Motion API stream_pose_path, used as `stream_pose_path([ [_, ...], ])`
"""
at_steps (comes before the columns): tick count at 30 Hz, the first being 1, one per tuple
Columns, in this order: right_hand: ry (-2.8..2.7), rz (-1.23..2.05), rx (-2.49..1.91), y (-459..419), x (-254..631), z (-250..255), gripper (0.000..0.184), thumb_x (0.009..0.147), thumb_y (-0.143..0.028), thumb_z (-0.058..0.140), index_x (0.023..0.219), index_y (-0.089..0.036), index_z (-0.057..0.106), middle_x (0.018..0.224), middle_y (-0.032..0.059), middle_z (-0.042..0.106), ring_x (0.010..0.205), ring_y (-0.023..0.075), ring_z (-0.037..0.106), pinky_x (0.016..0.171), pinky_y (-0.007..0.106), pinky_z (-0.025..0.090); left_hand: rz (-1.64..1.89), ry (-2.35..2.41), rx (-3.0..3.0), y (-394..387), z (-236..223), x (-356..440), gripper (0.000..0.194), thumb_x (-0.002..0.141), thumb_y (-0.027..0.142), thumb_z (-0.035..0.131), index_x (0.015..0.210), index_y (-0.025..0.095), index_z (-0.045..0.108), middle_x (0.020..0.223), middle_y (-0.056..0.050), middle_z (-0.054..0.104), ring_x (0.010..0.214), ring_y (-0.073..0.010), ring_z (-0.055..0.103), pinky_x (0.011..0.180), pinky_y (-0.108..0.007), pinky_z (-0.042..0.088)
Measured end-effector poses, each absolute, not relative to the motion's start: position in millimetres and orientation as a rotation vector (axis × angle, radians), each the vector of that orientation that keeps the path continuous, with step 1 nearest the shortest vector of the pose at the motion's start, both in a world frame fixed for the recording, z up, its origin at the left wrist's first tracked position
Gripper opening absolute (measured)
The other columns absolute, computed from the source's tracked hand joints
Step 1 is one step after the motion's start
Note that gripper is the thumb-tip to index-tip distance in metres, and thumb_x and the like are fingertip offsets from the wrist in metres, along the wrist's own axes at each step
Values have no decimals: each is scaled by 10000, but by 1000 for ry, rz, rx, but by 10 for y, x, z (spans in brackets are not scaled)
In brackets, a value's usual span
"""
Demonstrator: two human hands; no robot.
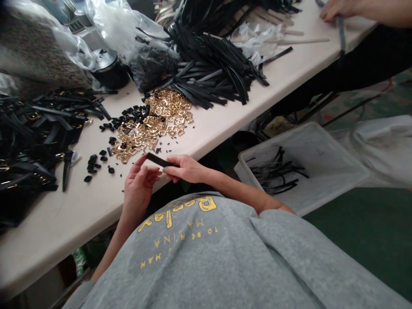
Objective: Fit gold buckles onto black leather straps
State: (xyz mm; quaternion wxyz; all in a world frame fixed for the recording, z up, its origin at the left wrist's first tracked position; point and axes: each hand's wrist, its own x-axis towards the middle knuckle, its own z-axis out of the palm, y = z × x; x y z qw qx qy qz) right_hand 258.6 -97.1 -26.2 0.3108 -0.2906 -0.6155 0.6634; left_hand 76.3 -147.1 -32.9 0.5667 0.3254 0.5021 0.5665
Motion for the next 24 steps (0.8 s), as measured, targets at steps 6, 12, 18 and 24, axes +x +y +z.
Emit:
stream_pose_path([
  [6, -944, 1781, -545, -878, 2512, -56, 196, 885, -383, 678, 987, -227, 617, 878, -20, 713, 835, 114, 697, 857, 278, 582, 978, 1127, 1100, -1508, -364, 1015, 404, 823, 437, 731, 1147, 199, 683, 987, -60, 758, 939, -211, 706, 867, -330, 546],
  [12, -1033, 1493, -735, -691, 2718, -244, 284, 966, -458, 547, 1156, -251, 591, 1098, 34, 719, 1031, 177, 695, 994, 396, 557, 970, 1188, 859, -1533, -374, 986, 328, 767, 433, 772, 942, 162, 718, 701, -6, 689, 624, -127, 644, 665, -256, 547],
  [18, -1519, 671, -1073, -573, 3122, -323, 506, 975, -522, 518, 1415, -275, 483, 1422, 91, 564, 1406, 259, 450, 1171, 505, 361, 955, 1224, 833, -1469, -259, 794, 322, 748, 407, 778, 921, 138, 746, 654, -16, 675, 573, -107, 612, 592, -210, 519],
  [24, -2250, 621, -682, -794, 2987, -311, 246, 946, -355, 632, 1135, -208, 689, 1096, 61, 745, 1058, 212, 677, 1076, 463, 432, 915, 1194, 866, -1419, -208, 779, 238, 738, 345, 770, 865, 144, 744, 640, -28, 690, 565, -115, 617, 581, -209, 513],
])
